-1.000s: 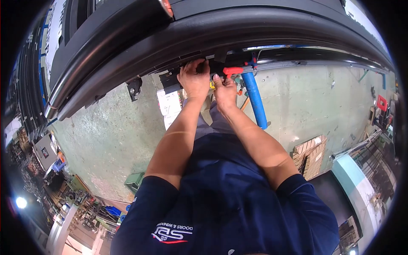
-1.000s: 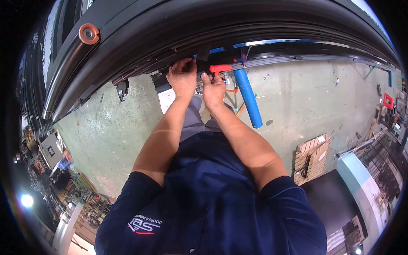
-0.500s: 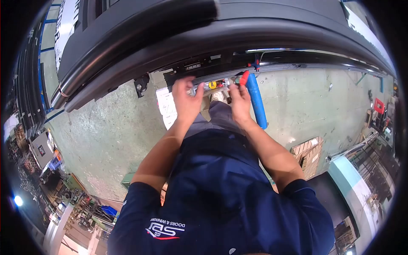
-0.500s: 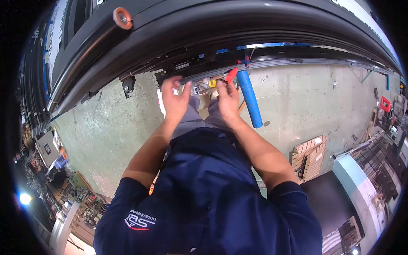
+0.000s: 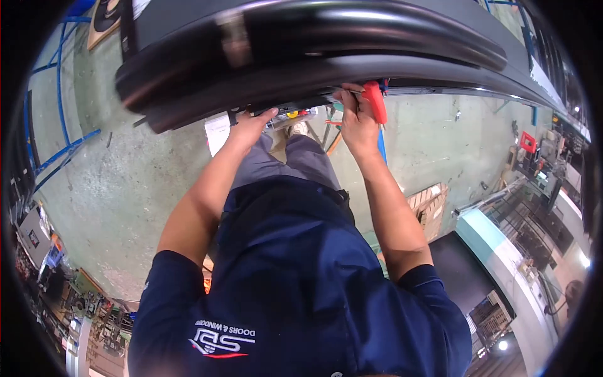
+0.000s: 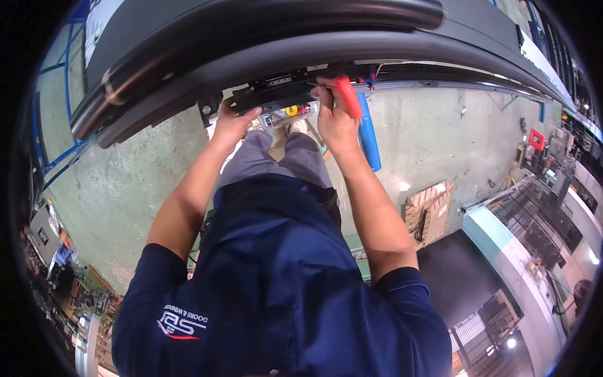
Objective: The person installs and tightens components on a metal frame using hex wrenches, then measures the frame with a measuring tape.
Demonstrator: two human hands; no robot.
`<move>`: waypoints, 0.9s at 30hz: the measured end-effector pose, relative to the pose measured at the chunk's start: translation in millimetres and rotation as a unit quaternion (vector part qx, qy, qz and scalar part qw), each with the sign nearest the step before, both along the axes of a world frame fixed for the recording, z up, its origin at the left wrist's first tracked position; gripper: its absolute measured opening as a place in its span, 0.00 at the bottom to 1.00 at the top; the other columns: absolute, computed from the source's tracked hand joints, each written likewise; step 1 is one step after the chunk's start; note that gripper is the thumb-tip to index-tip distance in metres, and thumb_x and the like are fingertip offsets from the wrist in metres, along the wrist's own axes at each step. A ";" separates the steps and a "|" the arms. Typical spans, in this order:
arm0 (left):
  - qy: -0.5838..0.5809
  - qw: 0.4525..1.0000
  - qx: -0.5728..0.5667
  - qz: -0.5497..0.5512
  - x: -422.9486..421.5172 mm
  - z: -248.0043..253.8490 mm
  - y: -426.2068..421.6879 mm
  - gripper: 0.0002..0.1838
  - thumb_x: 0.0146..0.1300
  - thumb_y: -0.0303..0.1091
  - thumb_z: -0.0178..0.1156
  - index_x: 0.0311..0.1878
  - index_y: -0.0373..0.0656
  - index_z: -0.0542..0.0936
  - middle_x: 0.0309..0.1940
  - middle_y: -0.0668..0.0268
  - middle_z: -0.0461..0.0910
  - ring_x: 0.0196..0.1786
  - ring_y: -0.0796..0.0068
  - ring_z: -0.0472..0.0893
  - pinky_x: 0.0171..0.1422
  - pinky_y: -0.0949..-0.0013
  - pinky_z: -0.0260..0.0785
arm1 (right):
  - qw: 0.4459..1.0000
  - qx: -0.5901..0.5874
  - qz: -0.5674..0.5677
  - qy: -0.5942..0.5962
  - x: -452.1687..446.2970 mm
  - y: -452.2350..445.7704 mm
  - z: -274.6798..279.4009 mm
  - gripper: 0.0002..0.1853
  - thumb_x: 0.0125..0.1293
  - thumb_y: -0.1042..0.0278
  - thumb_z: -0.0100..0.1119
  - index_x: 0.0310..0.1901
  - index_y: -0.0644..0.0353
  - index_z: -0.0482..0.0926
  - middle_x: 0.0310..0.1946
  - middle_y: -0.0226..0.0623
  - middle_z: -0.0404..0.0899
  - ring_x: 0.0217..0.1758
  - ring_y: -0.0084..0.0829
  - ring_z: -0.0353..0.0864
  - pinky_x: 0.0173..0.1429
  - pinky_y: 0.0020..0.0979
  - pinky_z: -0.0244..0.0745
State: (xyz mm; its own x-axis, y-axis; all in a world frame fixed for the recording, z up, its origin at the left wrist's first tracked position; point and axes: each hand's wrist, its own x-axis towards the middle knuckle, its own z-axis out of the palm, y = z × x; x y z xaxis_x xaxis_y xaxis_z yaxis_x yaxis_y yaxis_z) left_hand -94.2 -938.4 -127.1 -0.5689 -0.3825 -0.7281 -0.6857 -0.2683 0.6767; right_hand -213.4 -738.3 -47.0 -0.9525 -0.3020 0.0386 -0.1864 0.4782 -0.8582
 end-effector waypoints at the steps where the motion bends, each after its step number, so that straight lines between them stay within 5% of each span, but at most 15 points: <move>1: 0.011 1.000 -0.014 -0.012 0.5 0.1 0.1 0.39 0.60 0.35 0.74 0.69 0.36 0.63 0.53 0.58 0.82 0.54 0.74 0.79 0.51 0.70 0.73 | 1.000 0.012 0.005 0.017 -0.4 -4.8 -1.3 0.07 0.73 0.78 0.54 0.50 0.62 0.78 0.37 0.39 0.84 0.43 0.34 0.87 0.50 0.32 0.79; 5: 0.052 0.998 -0.016 0.006 -3.8 18.3 8.5 0.35 0.60 0.36 0.75 0.66 0.33 0.71 0.51 0.58 0.84 0.55 0.73 0.79 0.59 0.69 0.71 | 0.995 0.071 -0.047 0.051 -2.4 -22.1 0.9 0.06 0.73 0.79 0.53 0.47 0.64 0.78 0.39 0.40 0.82 0.45 0.33 0.84 0.51 0.32 0.77; 6: 0.071 0.997 0.012 0.019 -3.6 23.5 9.0 0.33 0.60 0.36 0.74 0.65 0.33 0.74 0.53 0.58 0.83 0.56 0.71 0.79 0.62 0.68 0.70 | 0.989 0.102 -0.068 0.083 -3.9 -22.5 -5.1 0.03 0.73 0.77 0.54 0.43 0.65 0.78 0.33 0.40 0.81 0.39 0.32 0.83 0.46 0.33 0.77; 7: 0.092 0.995 -0.005 0.050 -3.7 -1.6 11.1 0.35 0.52 0.31 0.78 0.60 0.34 0.69 0.52 0.56 0.83 0.54 0.63 0.83 0.62 0.65 0.73 | 0.990 0.093 -0.069 0.080 -6.6 -20.4 -11.3 0.02 0.72 0.77 0.55 0.41 0.64 0.77 0.31 0.41 0.81 0.36 0.37 0.83 0.43 0.34 0.77; 9: 0.101 0.993 -0.019 0.053 0.1 -19.6 16.4 0.37 0.52 0.32 0.78 0.61 0.33 0.69 0.52 0.55 0.83 0.54 0.63 0.84 0.62 0.64 0.73 | 0.984 0.118 -0.032 0.127 -15.6 -15.2 -16.1 0.03 0.63 0.77 0.61 0.36 0.64 0.77 0.26 0.47 0.80 0.33 0.52 0.82 0.38 0.41 0.76; 13: 0.118 0.992 -0.005 0.055 -2.1 -16.8 16.9 0.41 0.52 0.33 0.79 0.64 0.30 0.66 0.52 0.51 0.83 0.53 0.63 0.85 0.58 0.66 0.76 | 0.954 0.178 -0.016 0.239 -17.9 -19.1 -12.0 0.08 0.50 0.80 0.66 0.34 0.63 0.81 0.32 0.50 0.83 0.38 0.57 0.82 0.43 0.46 0.77; 27: 0.120 0.992 -0.019 0.044 -7.9 30.6 8.9 0.40 0.51 0.28 0.79 0.62 0.31 0.64 0.51 0.53 0.82 0.52 0.66 0.85 0.57 0.69 0.79 | 0.976 0.176 -0.035 0.120 -15.2 -13.1 -25.9 0.12 0.52 0.82 0.66 0.41 0.63 0.83 0.40 0.51 0.84 0.48 0.57 0.82 0.53 0.45 0.76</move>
State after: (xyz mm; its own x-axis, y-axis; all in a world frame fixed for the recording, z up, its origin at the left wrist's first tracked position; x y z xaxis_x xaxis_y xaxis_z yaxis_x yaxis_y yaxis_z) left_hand -102.2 -929.5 -96.5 -0.6871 -0.4635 -0.5595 -0.4782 -0.2912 0.8286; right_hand -228.6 -751.3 -72.9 -0.9475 -0.2710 0.1695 -0.3185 0.7549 -0.5733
